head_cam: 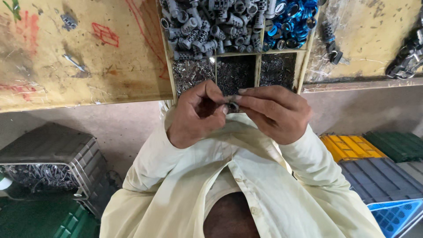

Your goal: The person assembles small key components by hand, inserting pins and attaching blue plastic pieces to grey key bodies. The person handles each unit one at a time, places the finished items into a wooden compartmentalized tray, and continues the process repeatedly.

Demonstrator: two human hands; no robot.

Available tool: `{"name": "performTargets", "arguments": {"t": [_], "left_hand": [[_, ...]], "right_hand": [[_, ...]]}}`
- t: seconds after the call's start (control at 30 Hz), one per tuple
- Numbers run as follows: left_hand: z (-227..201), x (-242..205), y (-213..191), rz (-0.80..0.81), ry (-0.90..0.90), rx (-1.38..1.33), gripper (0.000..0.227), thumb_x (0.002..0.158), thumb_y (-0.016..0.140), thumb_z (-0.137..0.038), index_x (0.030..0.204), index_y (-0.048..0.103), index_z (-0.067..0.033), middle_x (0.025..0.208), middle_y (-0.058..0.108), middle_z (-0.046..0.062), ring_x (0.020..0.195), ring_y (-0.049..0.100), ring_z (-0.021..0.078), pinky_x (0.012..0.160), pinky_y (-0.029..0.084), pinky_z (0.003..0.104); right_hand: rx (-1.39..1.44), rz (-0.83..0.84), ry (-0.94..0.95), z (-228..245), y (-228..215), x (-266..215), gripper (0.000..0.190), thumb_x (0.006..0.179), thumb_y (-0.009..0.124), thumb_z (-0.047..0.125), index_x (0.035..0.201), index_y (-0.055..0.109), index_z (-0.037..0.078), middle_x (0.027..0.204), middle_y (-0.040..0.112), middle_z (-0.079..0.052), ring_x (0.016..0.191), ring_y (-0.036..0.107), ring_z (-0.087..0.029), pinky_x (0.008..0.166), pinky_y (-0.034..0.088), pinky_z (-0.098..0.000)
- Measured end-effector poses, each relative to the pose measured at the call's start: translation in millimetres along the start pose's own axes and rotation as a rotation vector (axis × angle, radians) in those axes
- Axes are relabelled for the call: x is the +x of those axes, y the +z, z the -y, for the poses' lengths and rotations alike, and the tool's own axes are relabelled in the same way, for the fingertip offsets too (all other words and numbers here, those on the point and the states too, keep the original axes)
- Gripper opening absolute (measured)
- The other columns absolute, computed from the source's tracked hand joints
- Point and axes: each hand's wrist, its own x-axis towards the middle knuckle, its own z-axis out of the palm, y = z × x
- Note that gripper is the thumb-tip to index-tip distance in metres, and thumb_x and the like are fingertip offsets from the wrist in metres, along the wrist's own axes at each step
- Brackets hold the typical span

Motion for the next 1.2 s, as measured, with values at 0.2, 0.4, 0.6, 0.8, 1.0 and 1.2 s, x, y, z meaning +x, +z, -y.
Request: {"name": "performTargets", "arguments": {"t": [0.2, 0.4, 0.6, 0.8, 1.0, 1.2], "left_hand": [[-7.0, -0.8, 6.2, -0.141, -0.054, 0.197, 0.023, 0.092, 0.068, 0.006, 0.099, 0.051, -0.0064, 0.088, 0.049, -0.004, 0.078, 0.044, 0.0002, 0.068, 0.039, 0.018], [-16.8, -11.0, 41.3, -0.276, 0.44, 1.025, 0.035, 0.09, 0.082, -0.006, 0.122, 0.067, -0.0039, 0.104, 0.06, 0.005, 0.088, 0.059, 0.0117, 0.073, 0.05, 0.028], [-4.7, -2.5, 21.9, 0.079, 0.115, -0.054, 0.034, 0.091, 0.077, -0.005, 0.123, 0.067, -0.0111, 0.126, 0.06, 0.003, 0.111, 0.062, 0.0141, 0.098, 0.053, 0.031], [-0.7, -4.7, 3.4, 0.07, -0.054, -0.267, 0.023, 0.099, 0.069, 0.001, 0.122, 0.066, 0.0002, 0.132, 0.059, 0.014, 0.123, 0.065, 0.0215, 0.111, 0.052, 0.037], [-4.5, -5.2, 15.7, -0.07, 0.27, 0.258, 0.025, 0.094, 0.073, 0.004, 0.119, 0.071, 0.0005, 0.131, 0.058, 0.013, 0.125, 0.067, 0.0209, 0.112, 0.058, 0.034], [-19.6, 1.6, 21.7, -0.046, 0.185, 0.274, 0.038, 0.092, 0.075, 0.002, 0.13, 0.069, -0.0012, 0.124, 0.06, 0.012, 0.118, 0.069, 0.0197, 0.108, 0.056, 0.03]], "right_hand": [[-0.138, 0.011, -0.178, 1.6, -2.9, 5.3, 0.03, 0.087, 0.088, -0.002, 0.114, 0.077, 0.004, 0.106, 0.072, -0.008, 0.096, 0.075, -0.024, 0.084, 0.065, -0.0349], [-0.228, -0.084, 0.107, 4.9, 7.6, -11.4, 0.037, 0.084, 0.09, -0.001, 0.115, 0.071, 0.006, 0.099, 0.067, -0.008, 0.079, 0.07, -0.022, 0.066, 0.057, -0.0346], [-0.003, -0.093, -0.266, -7.8, 6.5, -22.9, 0.044, 0.084, 0.094, 0.004, 0.118, 0.066, 0.003, 0.097, 0.058, -0.01, 0.073, 0.064, -0.019, 0.059, 0.051, -0.033], [-0.09, 0.098, -0.14, -13.0, -29.8, 24.0, 0.029, 0.081, 0.088, 0.003, 0.104, 0.075, 0.014, 0.097, 0.07, 0.0, 0.075, 0.066, -0.016, 0.062, 0.052, -0.032], [-0.696, -0.028, -0.045, -30.2, -28.3, 64.3, 0.025, 0.09, 0.088, 0.004, 0.107, 0.075, 0.016, 0.103, 0.067, 0.0, 0.092, 0.064, -0.02, 0.075, 0.056, -0.0344], [0.153, 0.018, 0.479, -17.7, -33.5, 17.5, 0.015, 0.091, 0.074, 0.001, 0.103, 0.065, 0.004, 0.1, 0.072, -0.002, 0.078, 0.069, -0.009, 0.065, 0.055, -0.0262]]}}
